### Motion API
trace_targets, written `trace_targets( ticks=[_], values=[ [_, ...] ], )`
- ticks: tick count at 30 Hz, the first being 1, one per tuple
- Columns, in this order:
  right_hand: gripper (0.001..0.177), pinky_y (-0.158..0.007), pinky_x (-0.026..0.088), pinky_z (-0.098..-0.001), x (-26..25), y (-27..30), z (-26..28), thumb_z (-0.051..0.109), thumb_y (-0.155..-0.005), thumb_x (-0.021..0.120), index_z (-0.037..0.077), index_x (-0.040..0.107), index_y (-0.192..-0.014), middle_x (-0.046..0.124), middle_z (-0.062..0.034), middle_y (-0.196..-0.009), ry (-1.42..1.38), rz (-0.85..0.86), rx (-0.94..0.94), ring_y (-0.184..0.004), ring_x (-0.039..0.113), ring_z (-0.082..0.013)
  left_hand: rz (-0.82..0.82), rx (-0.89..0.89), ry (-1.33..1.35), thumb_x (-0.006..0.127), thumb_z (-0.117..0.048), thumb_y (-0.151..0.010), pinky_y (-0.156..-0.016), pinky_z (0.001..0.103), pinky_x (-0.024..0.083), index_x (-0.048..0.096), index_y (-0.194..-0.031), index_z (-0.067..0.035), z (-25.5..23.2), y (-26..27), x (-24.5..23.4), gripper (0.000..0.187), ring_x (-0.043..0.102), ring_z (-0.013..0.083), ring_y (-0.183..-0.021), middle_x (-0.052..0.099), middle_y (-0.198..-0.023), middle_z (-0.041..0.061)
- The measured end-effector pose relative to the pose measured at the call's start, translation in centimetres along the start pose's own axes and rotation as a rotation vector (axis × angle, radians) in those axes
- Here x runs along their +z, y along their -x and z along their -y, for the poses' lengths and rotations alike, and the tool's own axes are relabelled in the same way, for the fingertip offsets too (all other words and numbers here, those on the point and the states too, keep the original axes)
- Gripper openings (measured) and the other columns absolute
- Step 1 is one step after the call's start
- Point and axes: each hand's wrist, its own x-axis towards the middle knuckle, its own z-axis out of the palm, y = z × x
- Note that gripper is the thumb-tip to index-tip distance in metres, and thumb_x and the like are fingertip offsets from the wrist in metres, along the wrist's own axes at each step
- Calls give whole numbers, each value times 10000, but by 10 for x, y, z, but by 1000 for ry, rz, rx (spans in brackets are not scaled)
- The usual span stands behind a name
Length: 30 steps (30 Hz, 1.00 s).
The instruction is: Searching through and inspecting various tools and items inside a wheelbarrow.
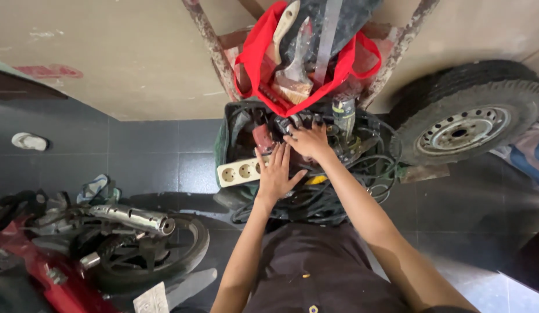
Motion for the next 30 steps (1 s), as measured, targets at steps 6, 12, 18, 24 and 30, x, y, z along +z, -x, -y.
trace_targets(
  ticks=[6,12,18,24,30],
  values=[
    [655,-1186,106,-727,-5,4,3,649,-985,369,322,444,-1548,492,-35,-1554,-47,10,-6,-1493,258,-490,1,-5,1,569,-666,-905,-1188,729,27,395,-1521,33,-1,-2,-6,948,396,310,-1460,478,-1522,176],
    [710,-1182,109,-717,-15,5,3,718,-954,341,350,414,-1557,449,-15,-1582,-21,60,27,-1507,240,-465,18,-66,90,619,-635,-887,-1204,726,4,411,-1527,-4,1,-9,-3,922,426,300,-1437,511,-1482,160],
    [794,-1175,101,-707,-17,9,10,786,-919,314,321,399,-1558,301,3,-1666,-51,40,5,-1484,267,-450,15,-160,131,687,-608,-838,-1188,743,-10,472,-1488,-18,-4,-15,-4,904,473,323,-1376,545,-1423,167],
    [836,-1183,136,-687,-24,15,12,802,-923,261,299,368,-1582,283,26,-1675,16,32,12,-1467,304,-461,-24,-178,134,733,-553,-790,-1180,756,3,509,-1450,-37,-8,-18,-5,867,478,336,-1373,540,-1413,185],
    [779,-1173,142,-673,-19,17,3,763,-904,250,350,402,-1546,301,31,-1663,-32,-2,-29,-1406,384,-432,-102,-117,146,730,-507,-819,-1178,751,-2,487,-1478,-40,-3,-11,3,843,424,337,-1450,473,-1543,185]
  ],
)
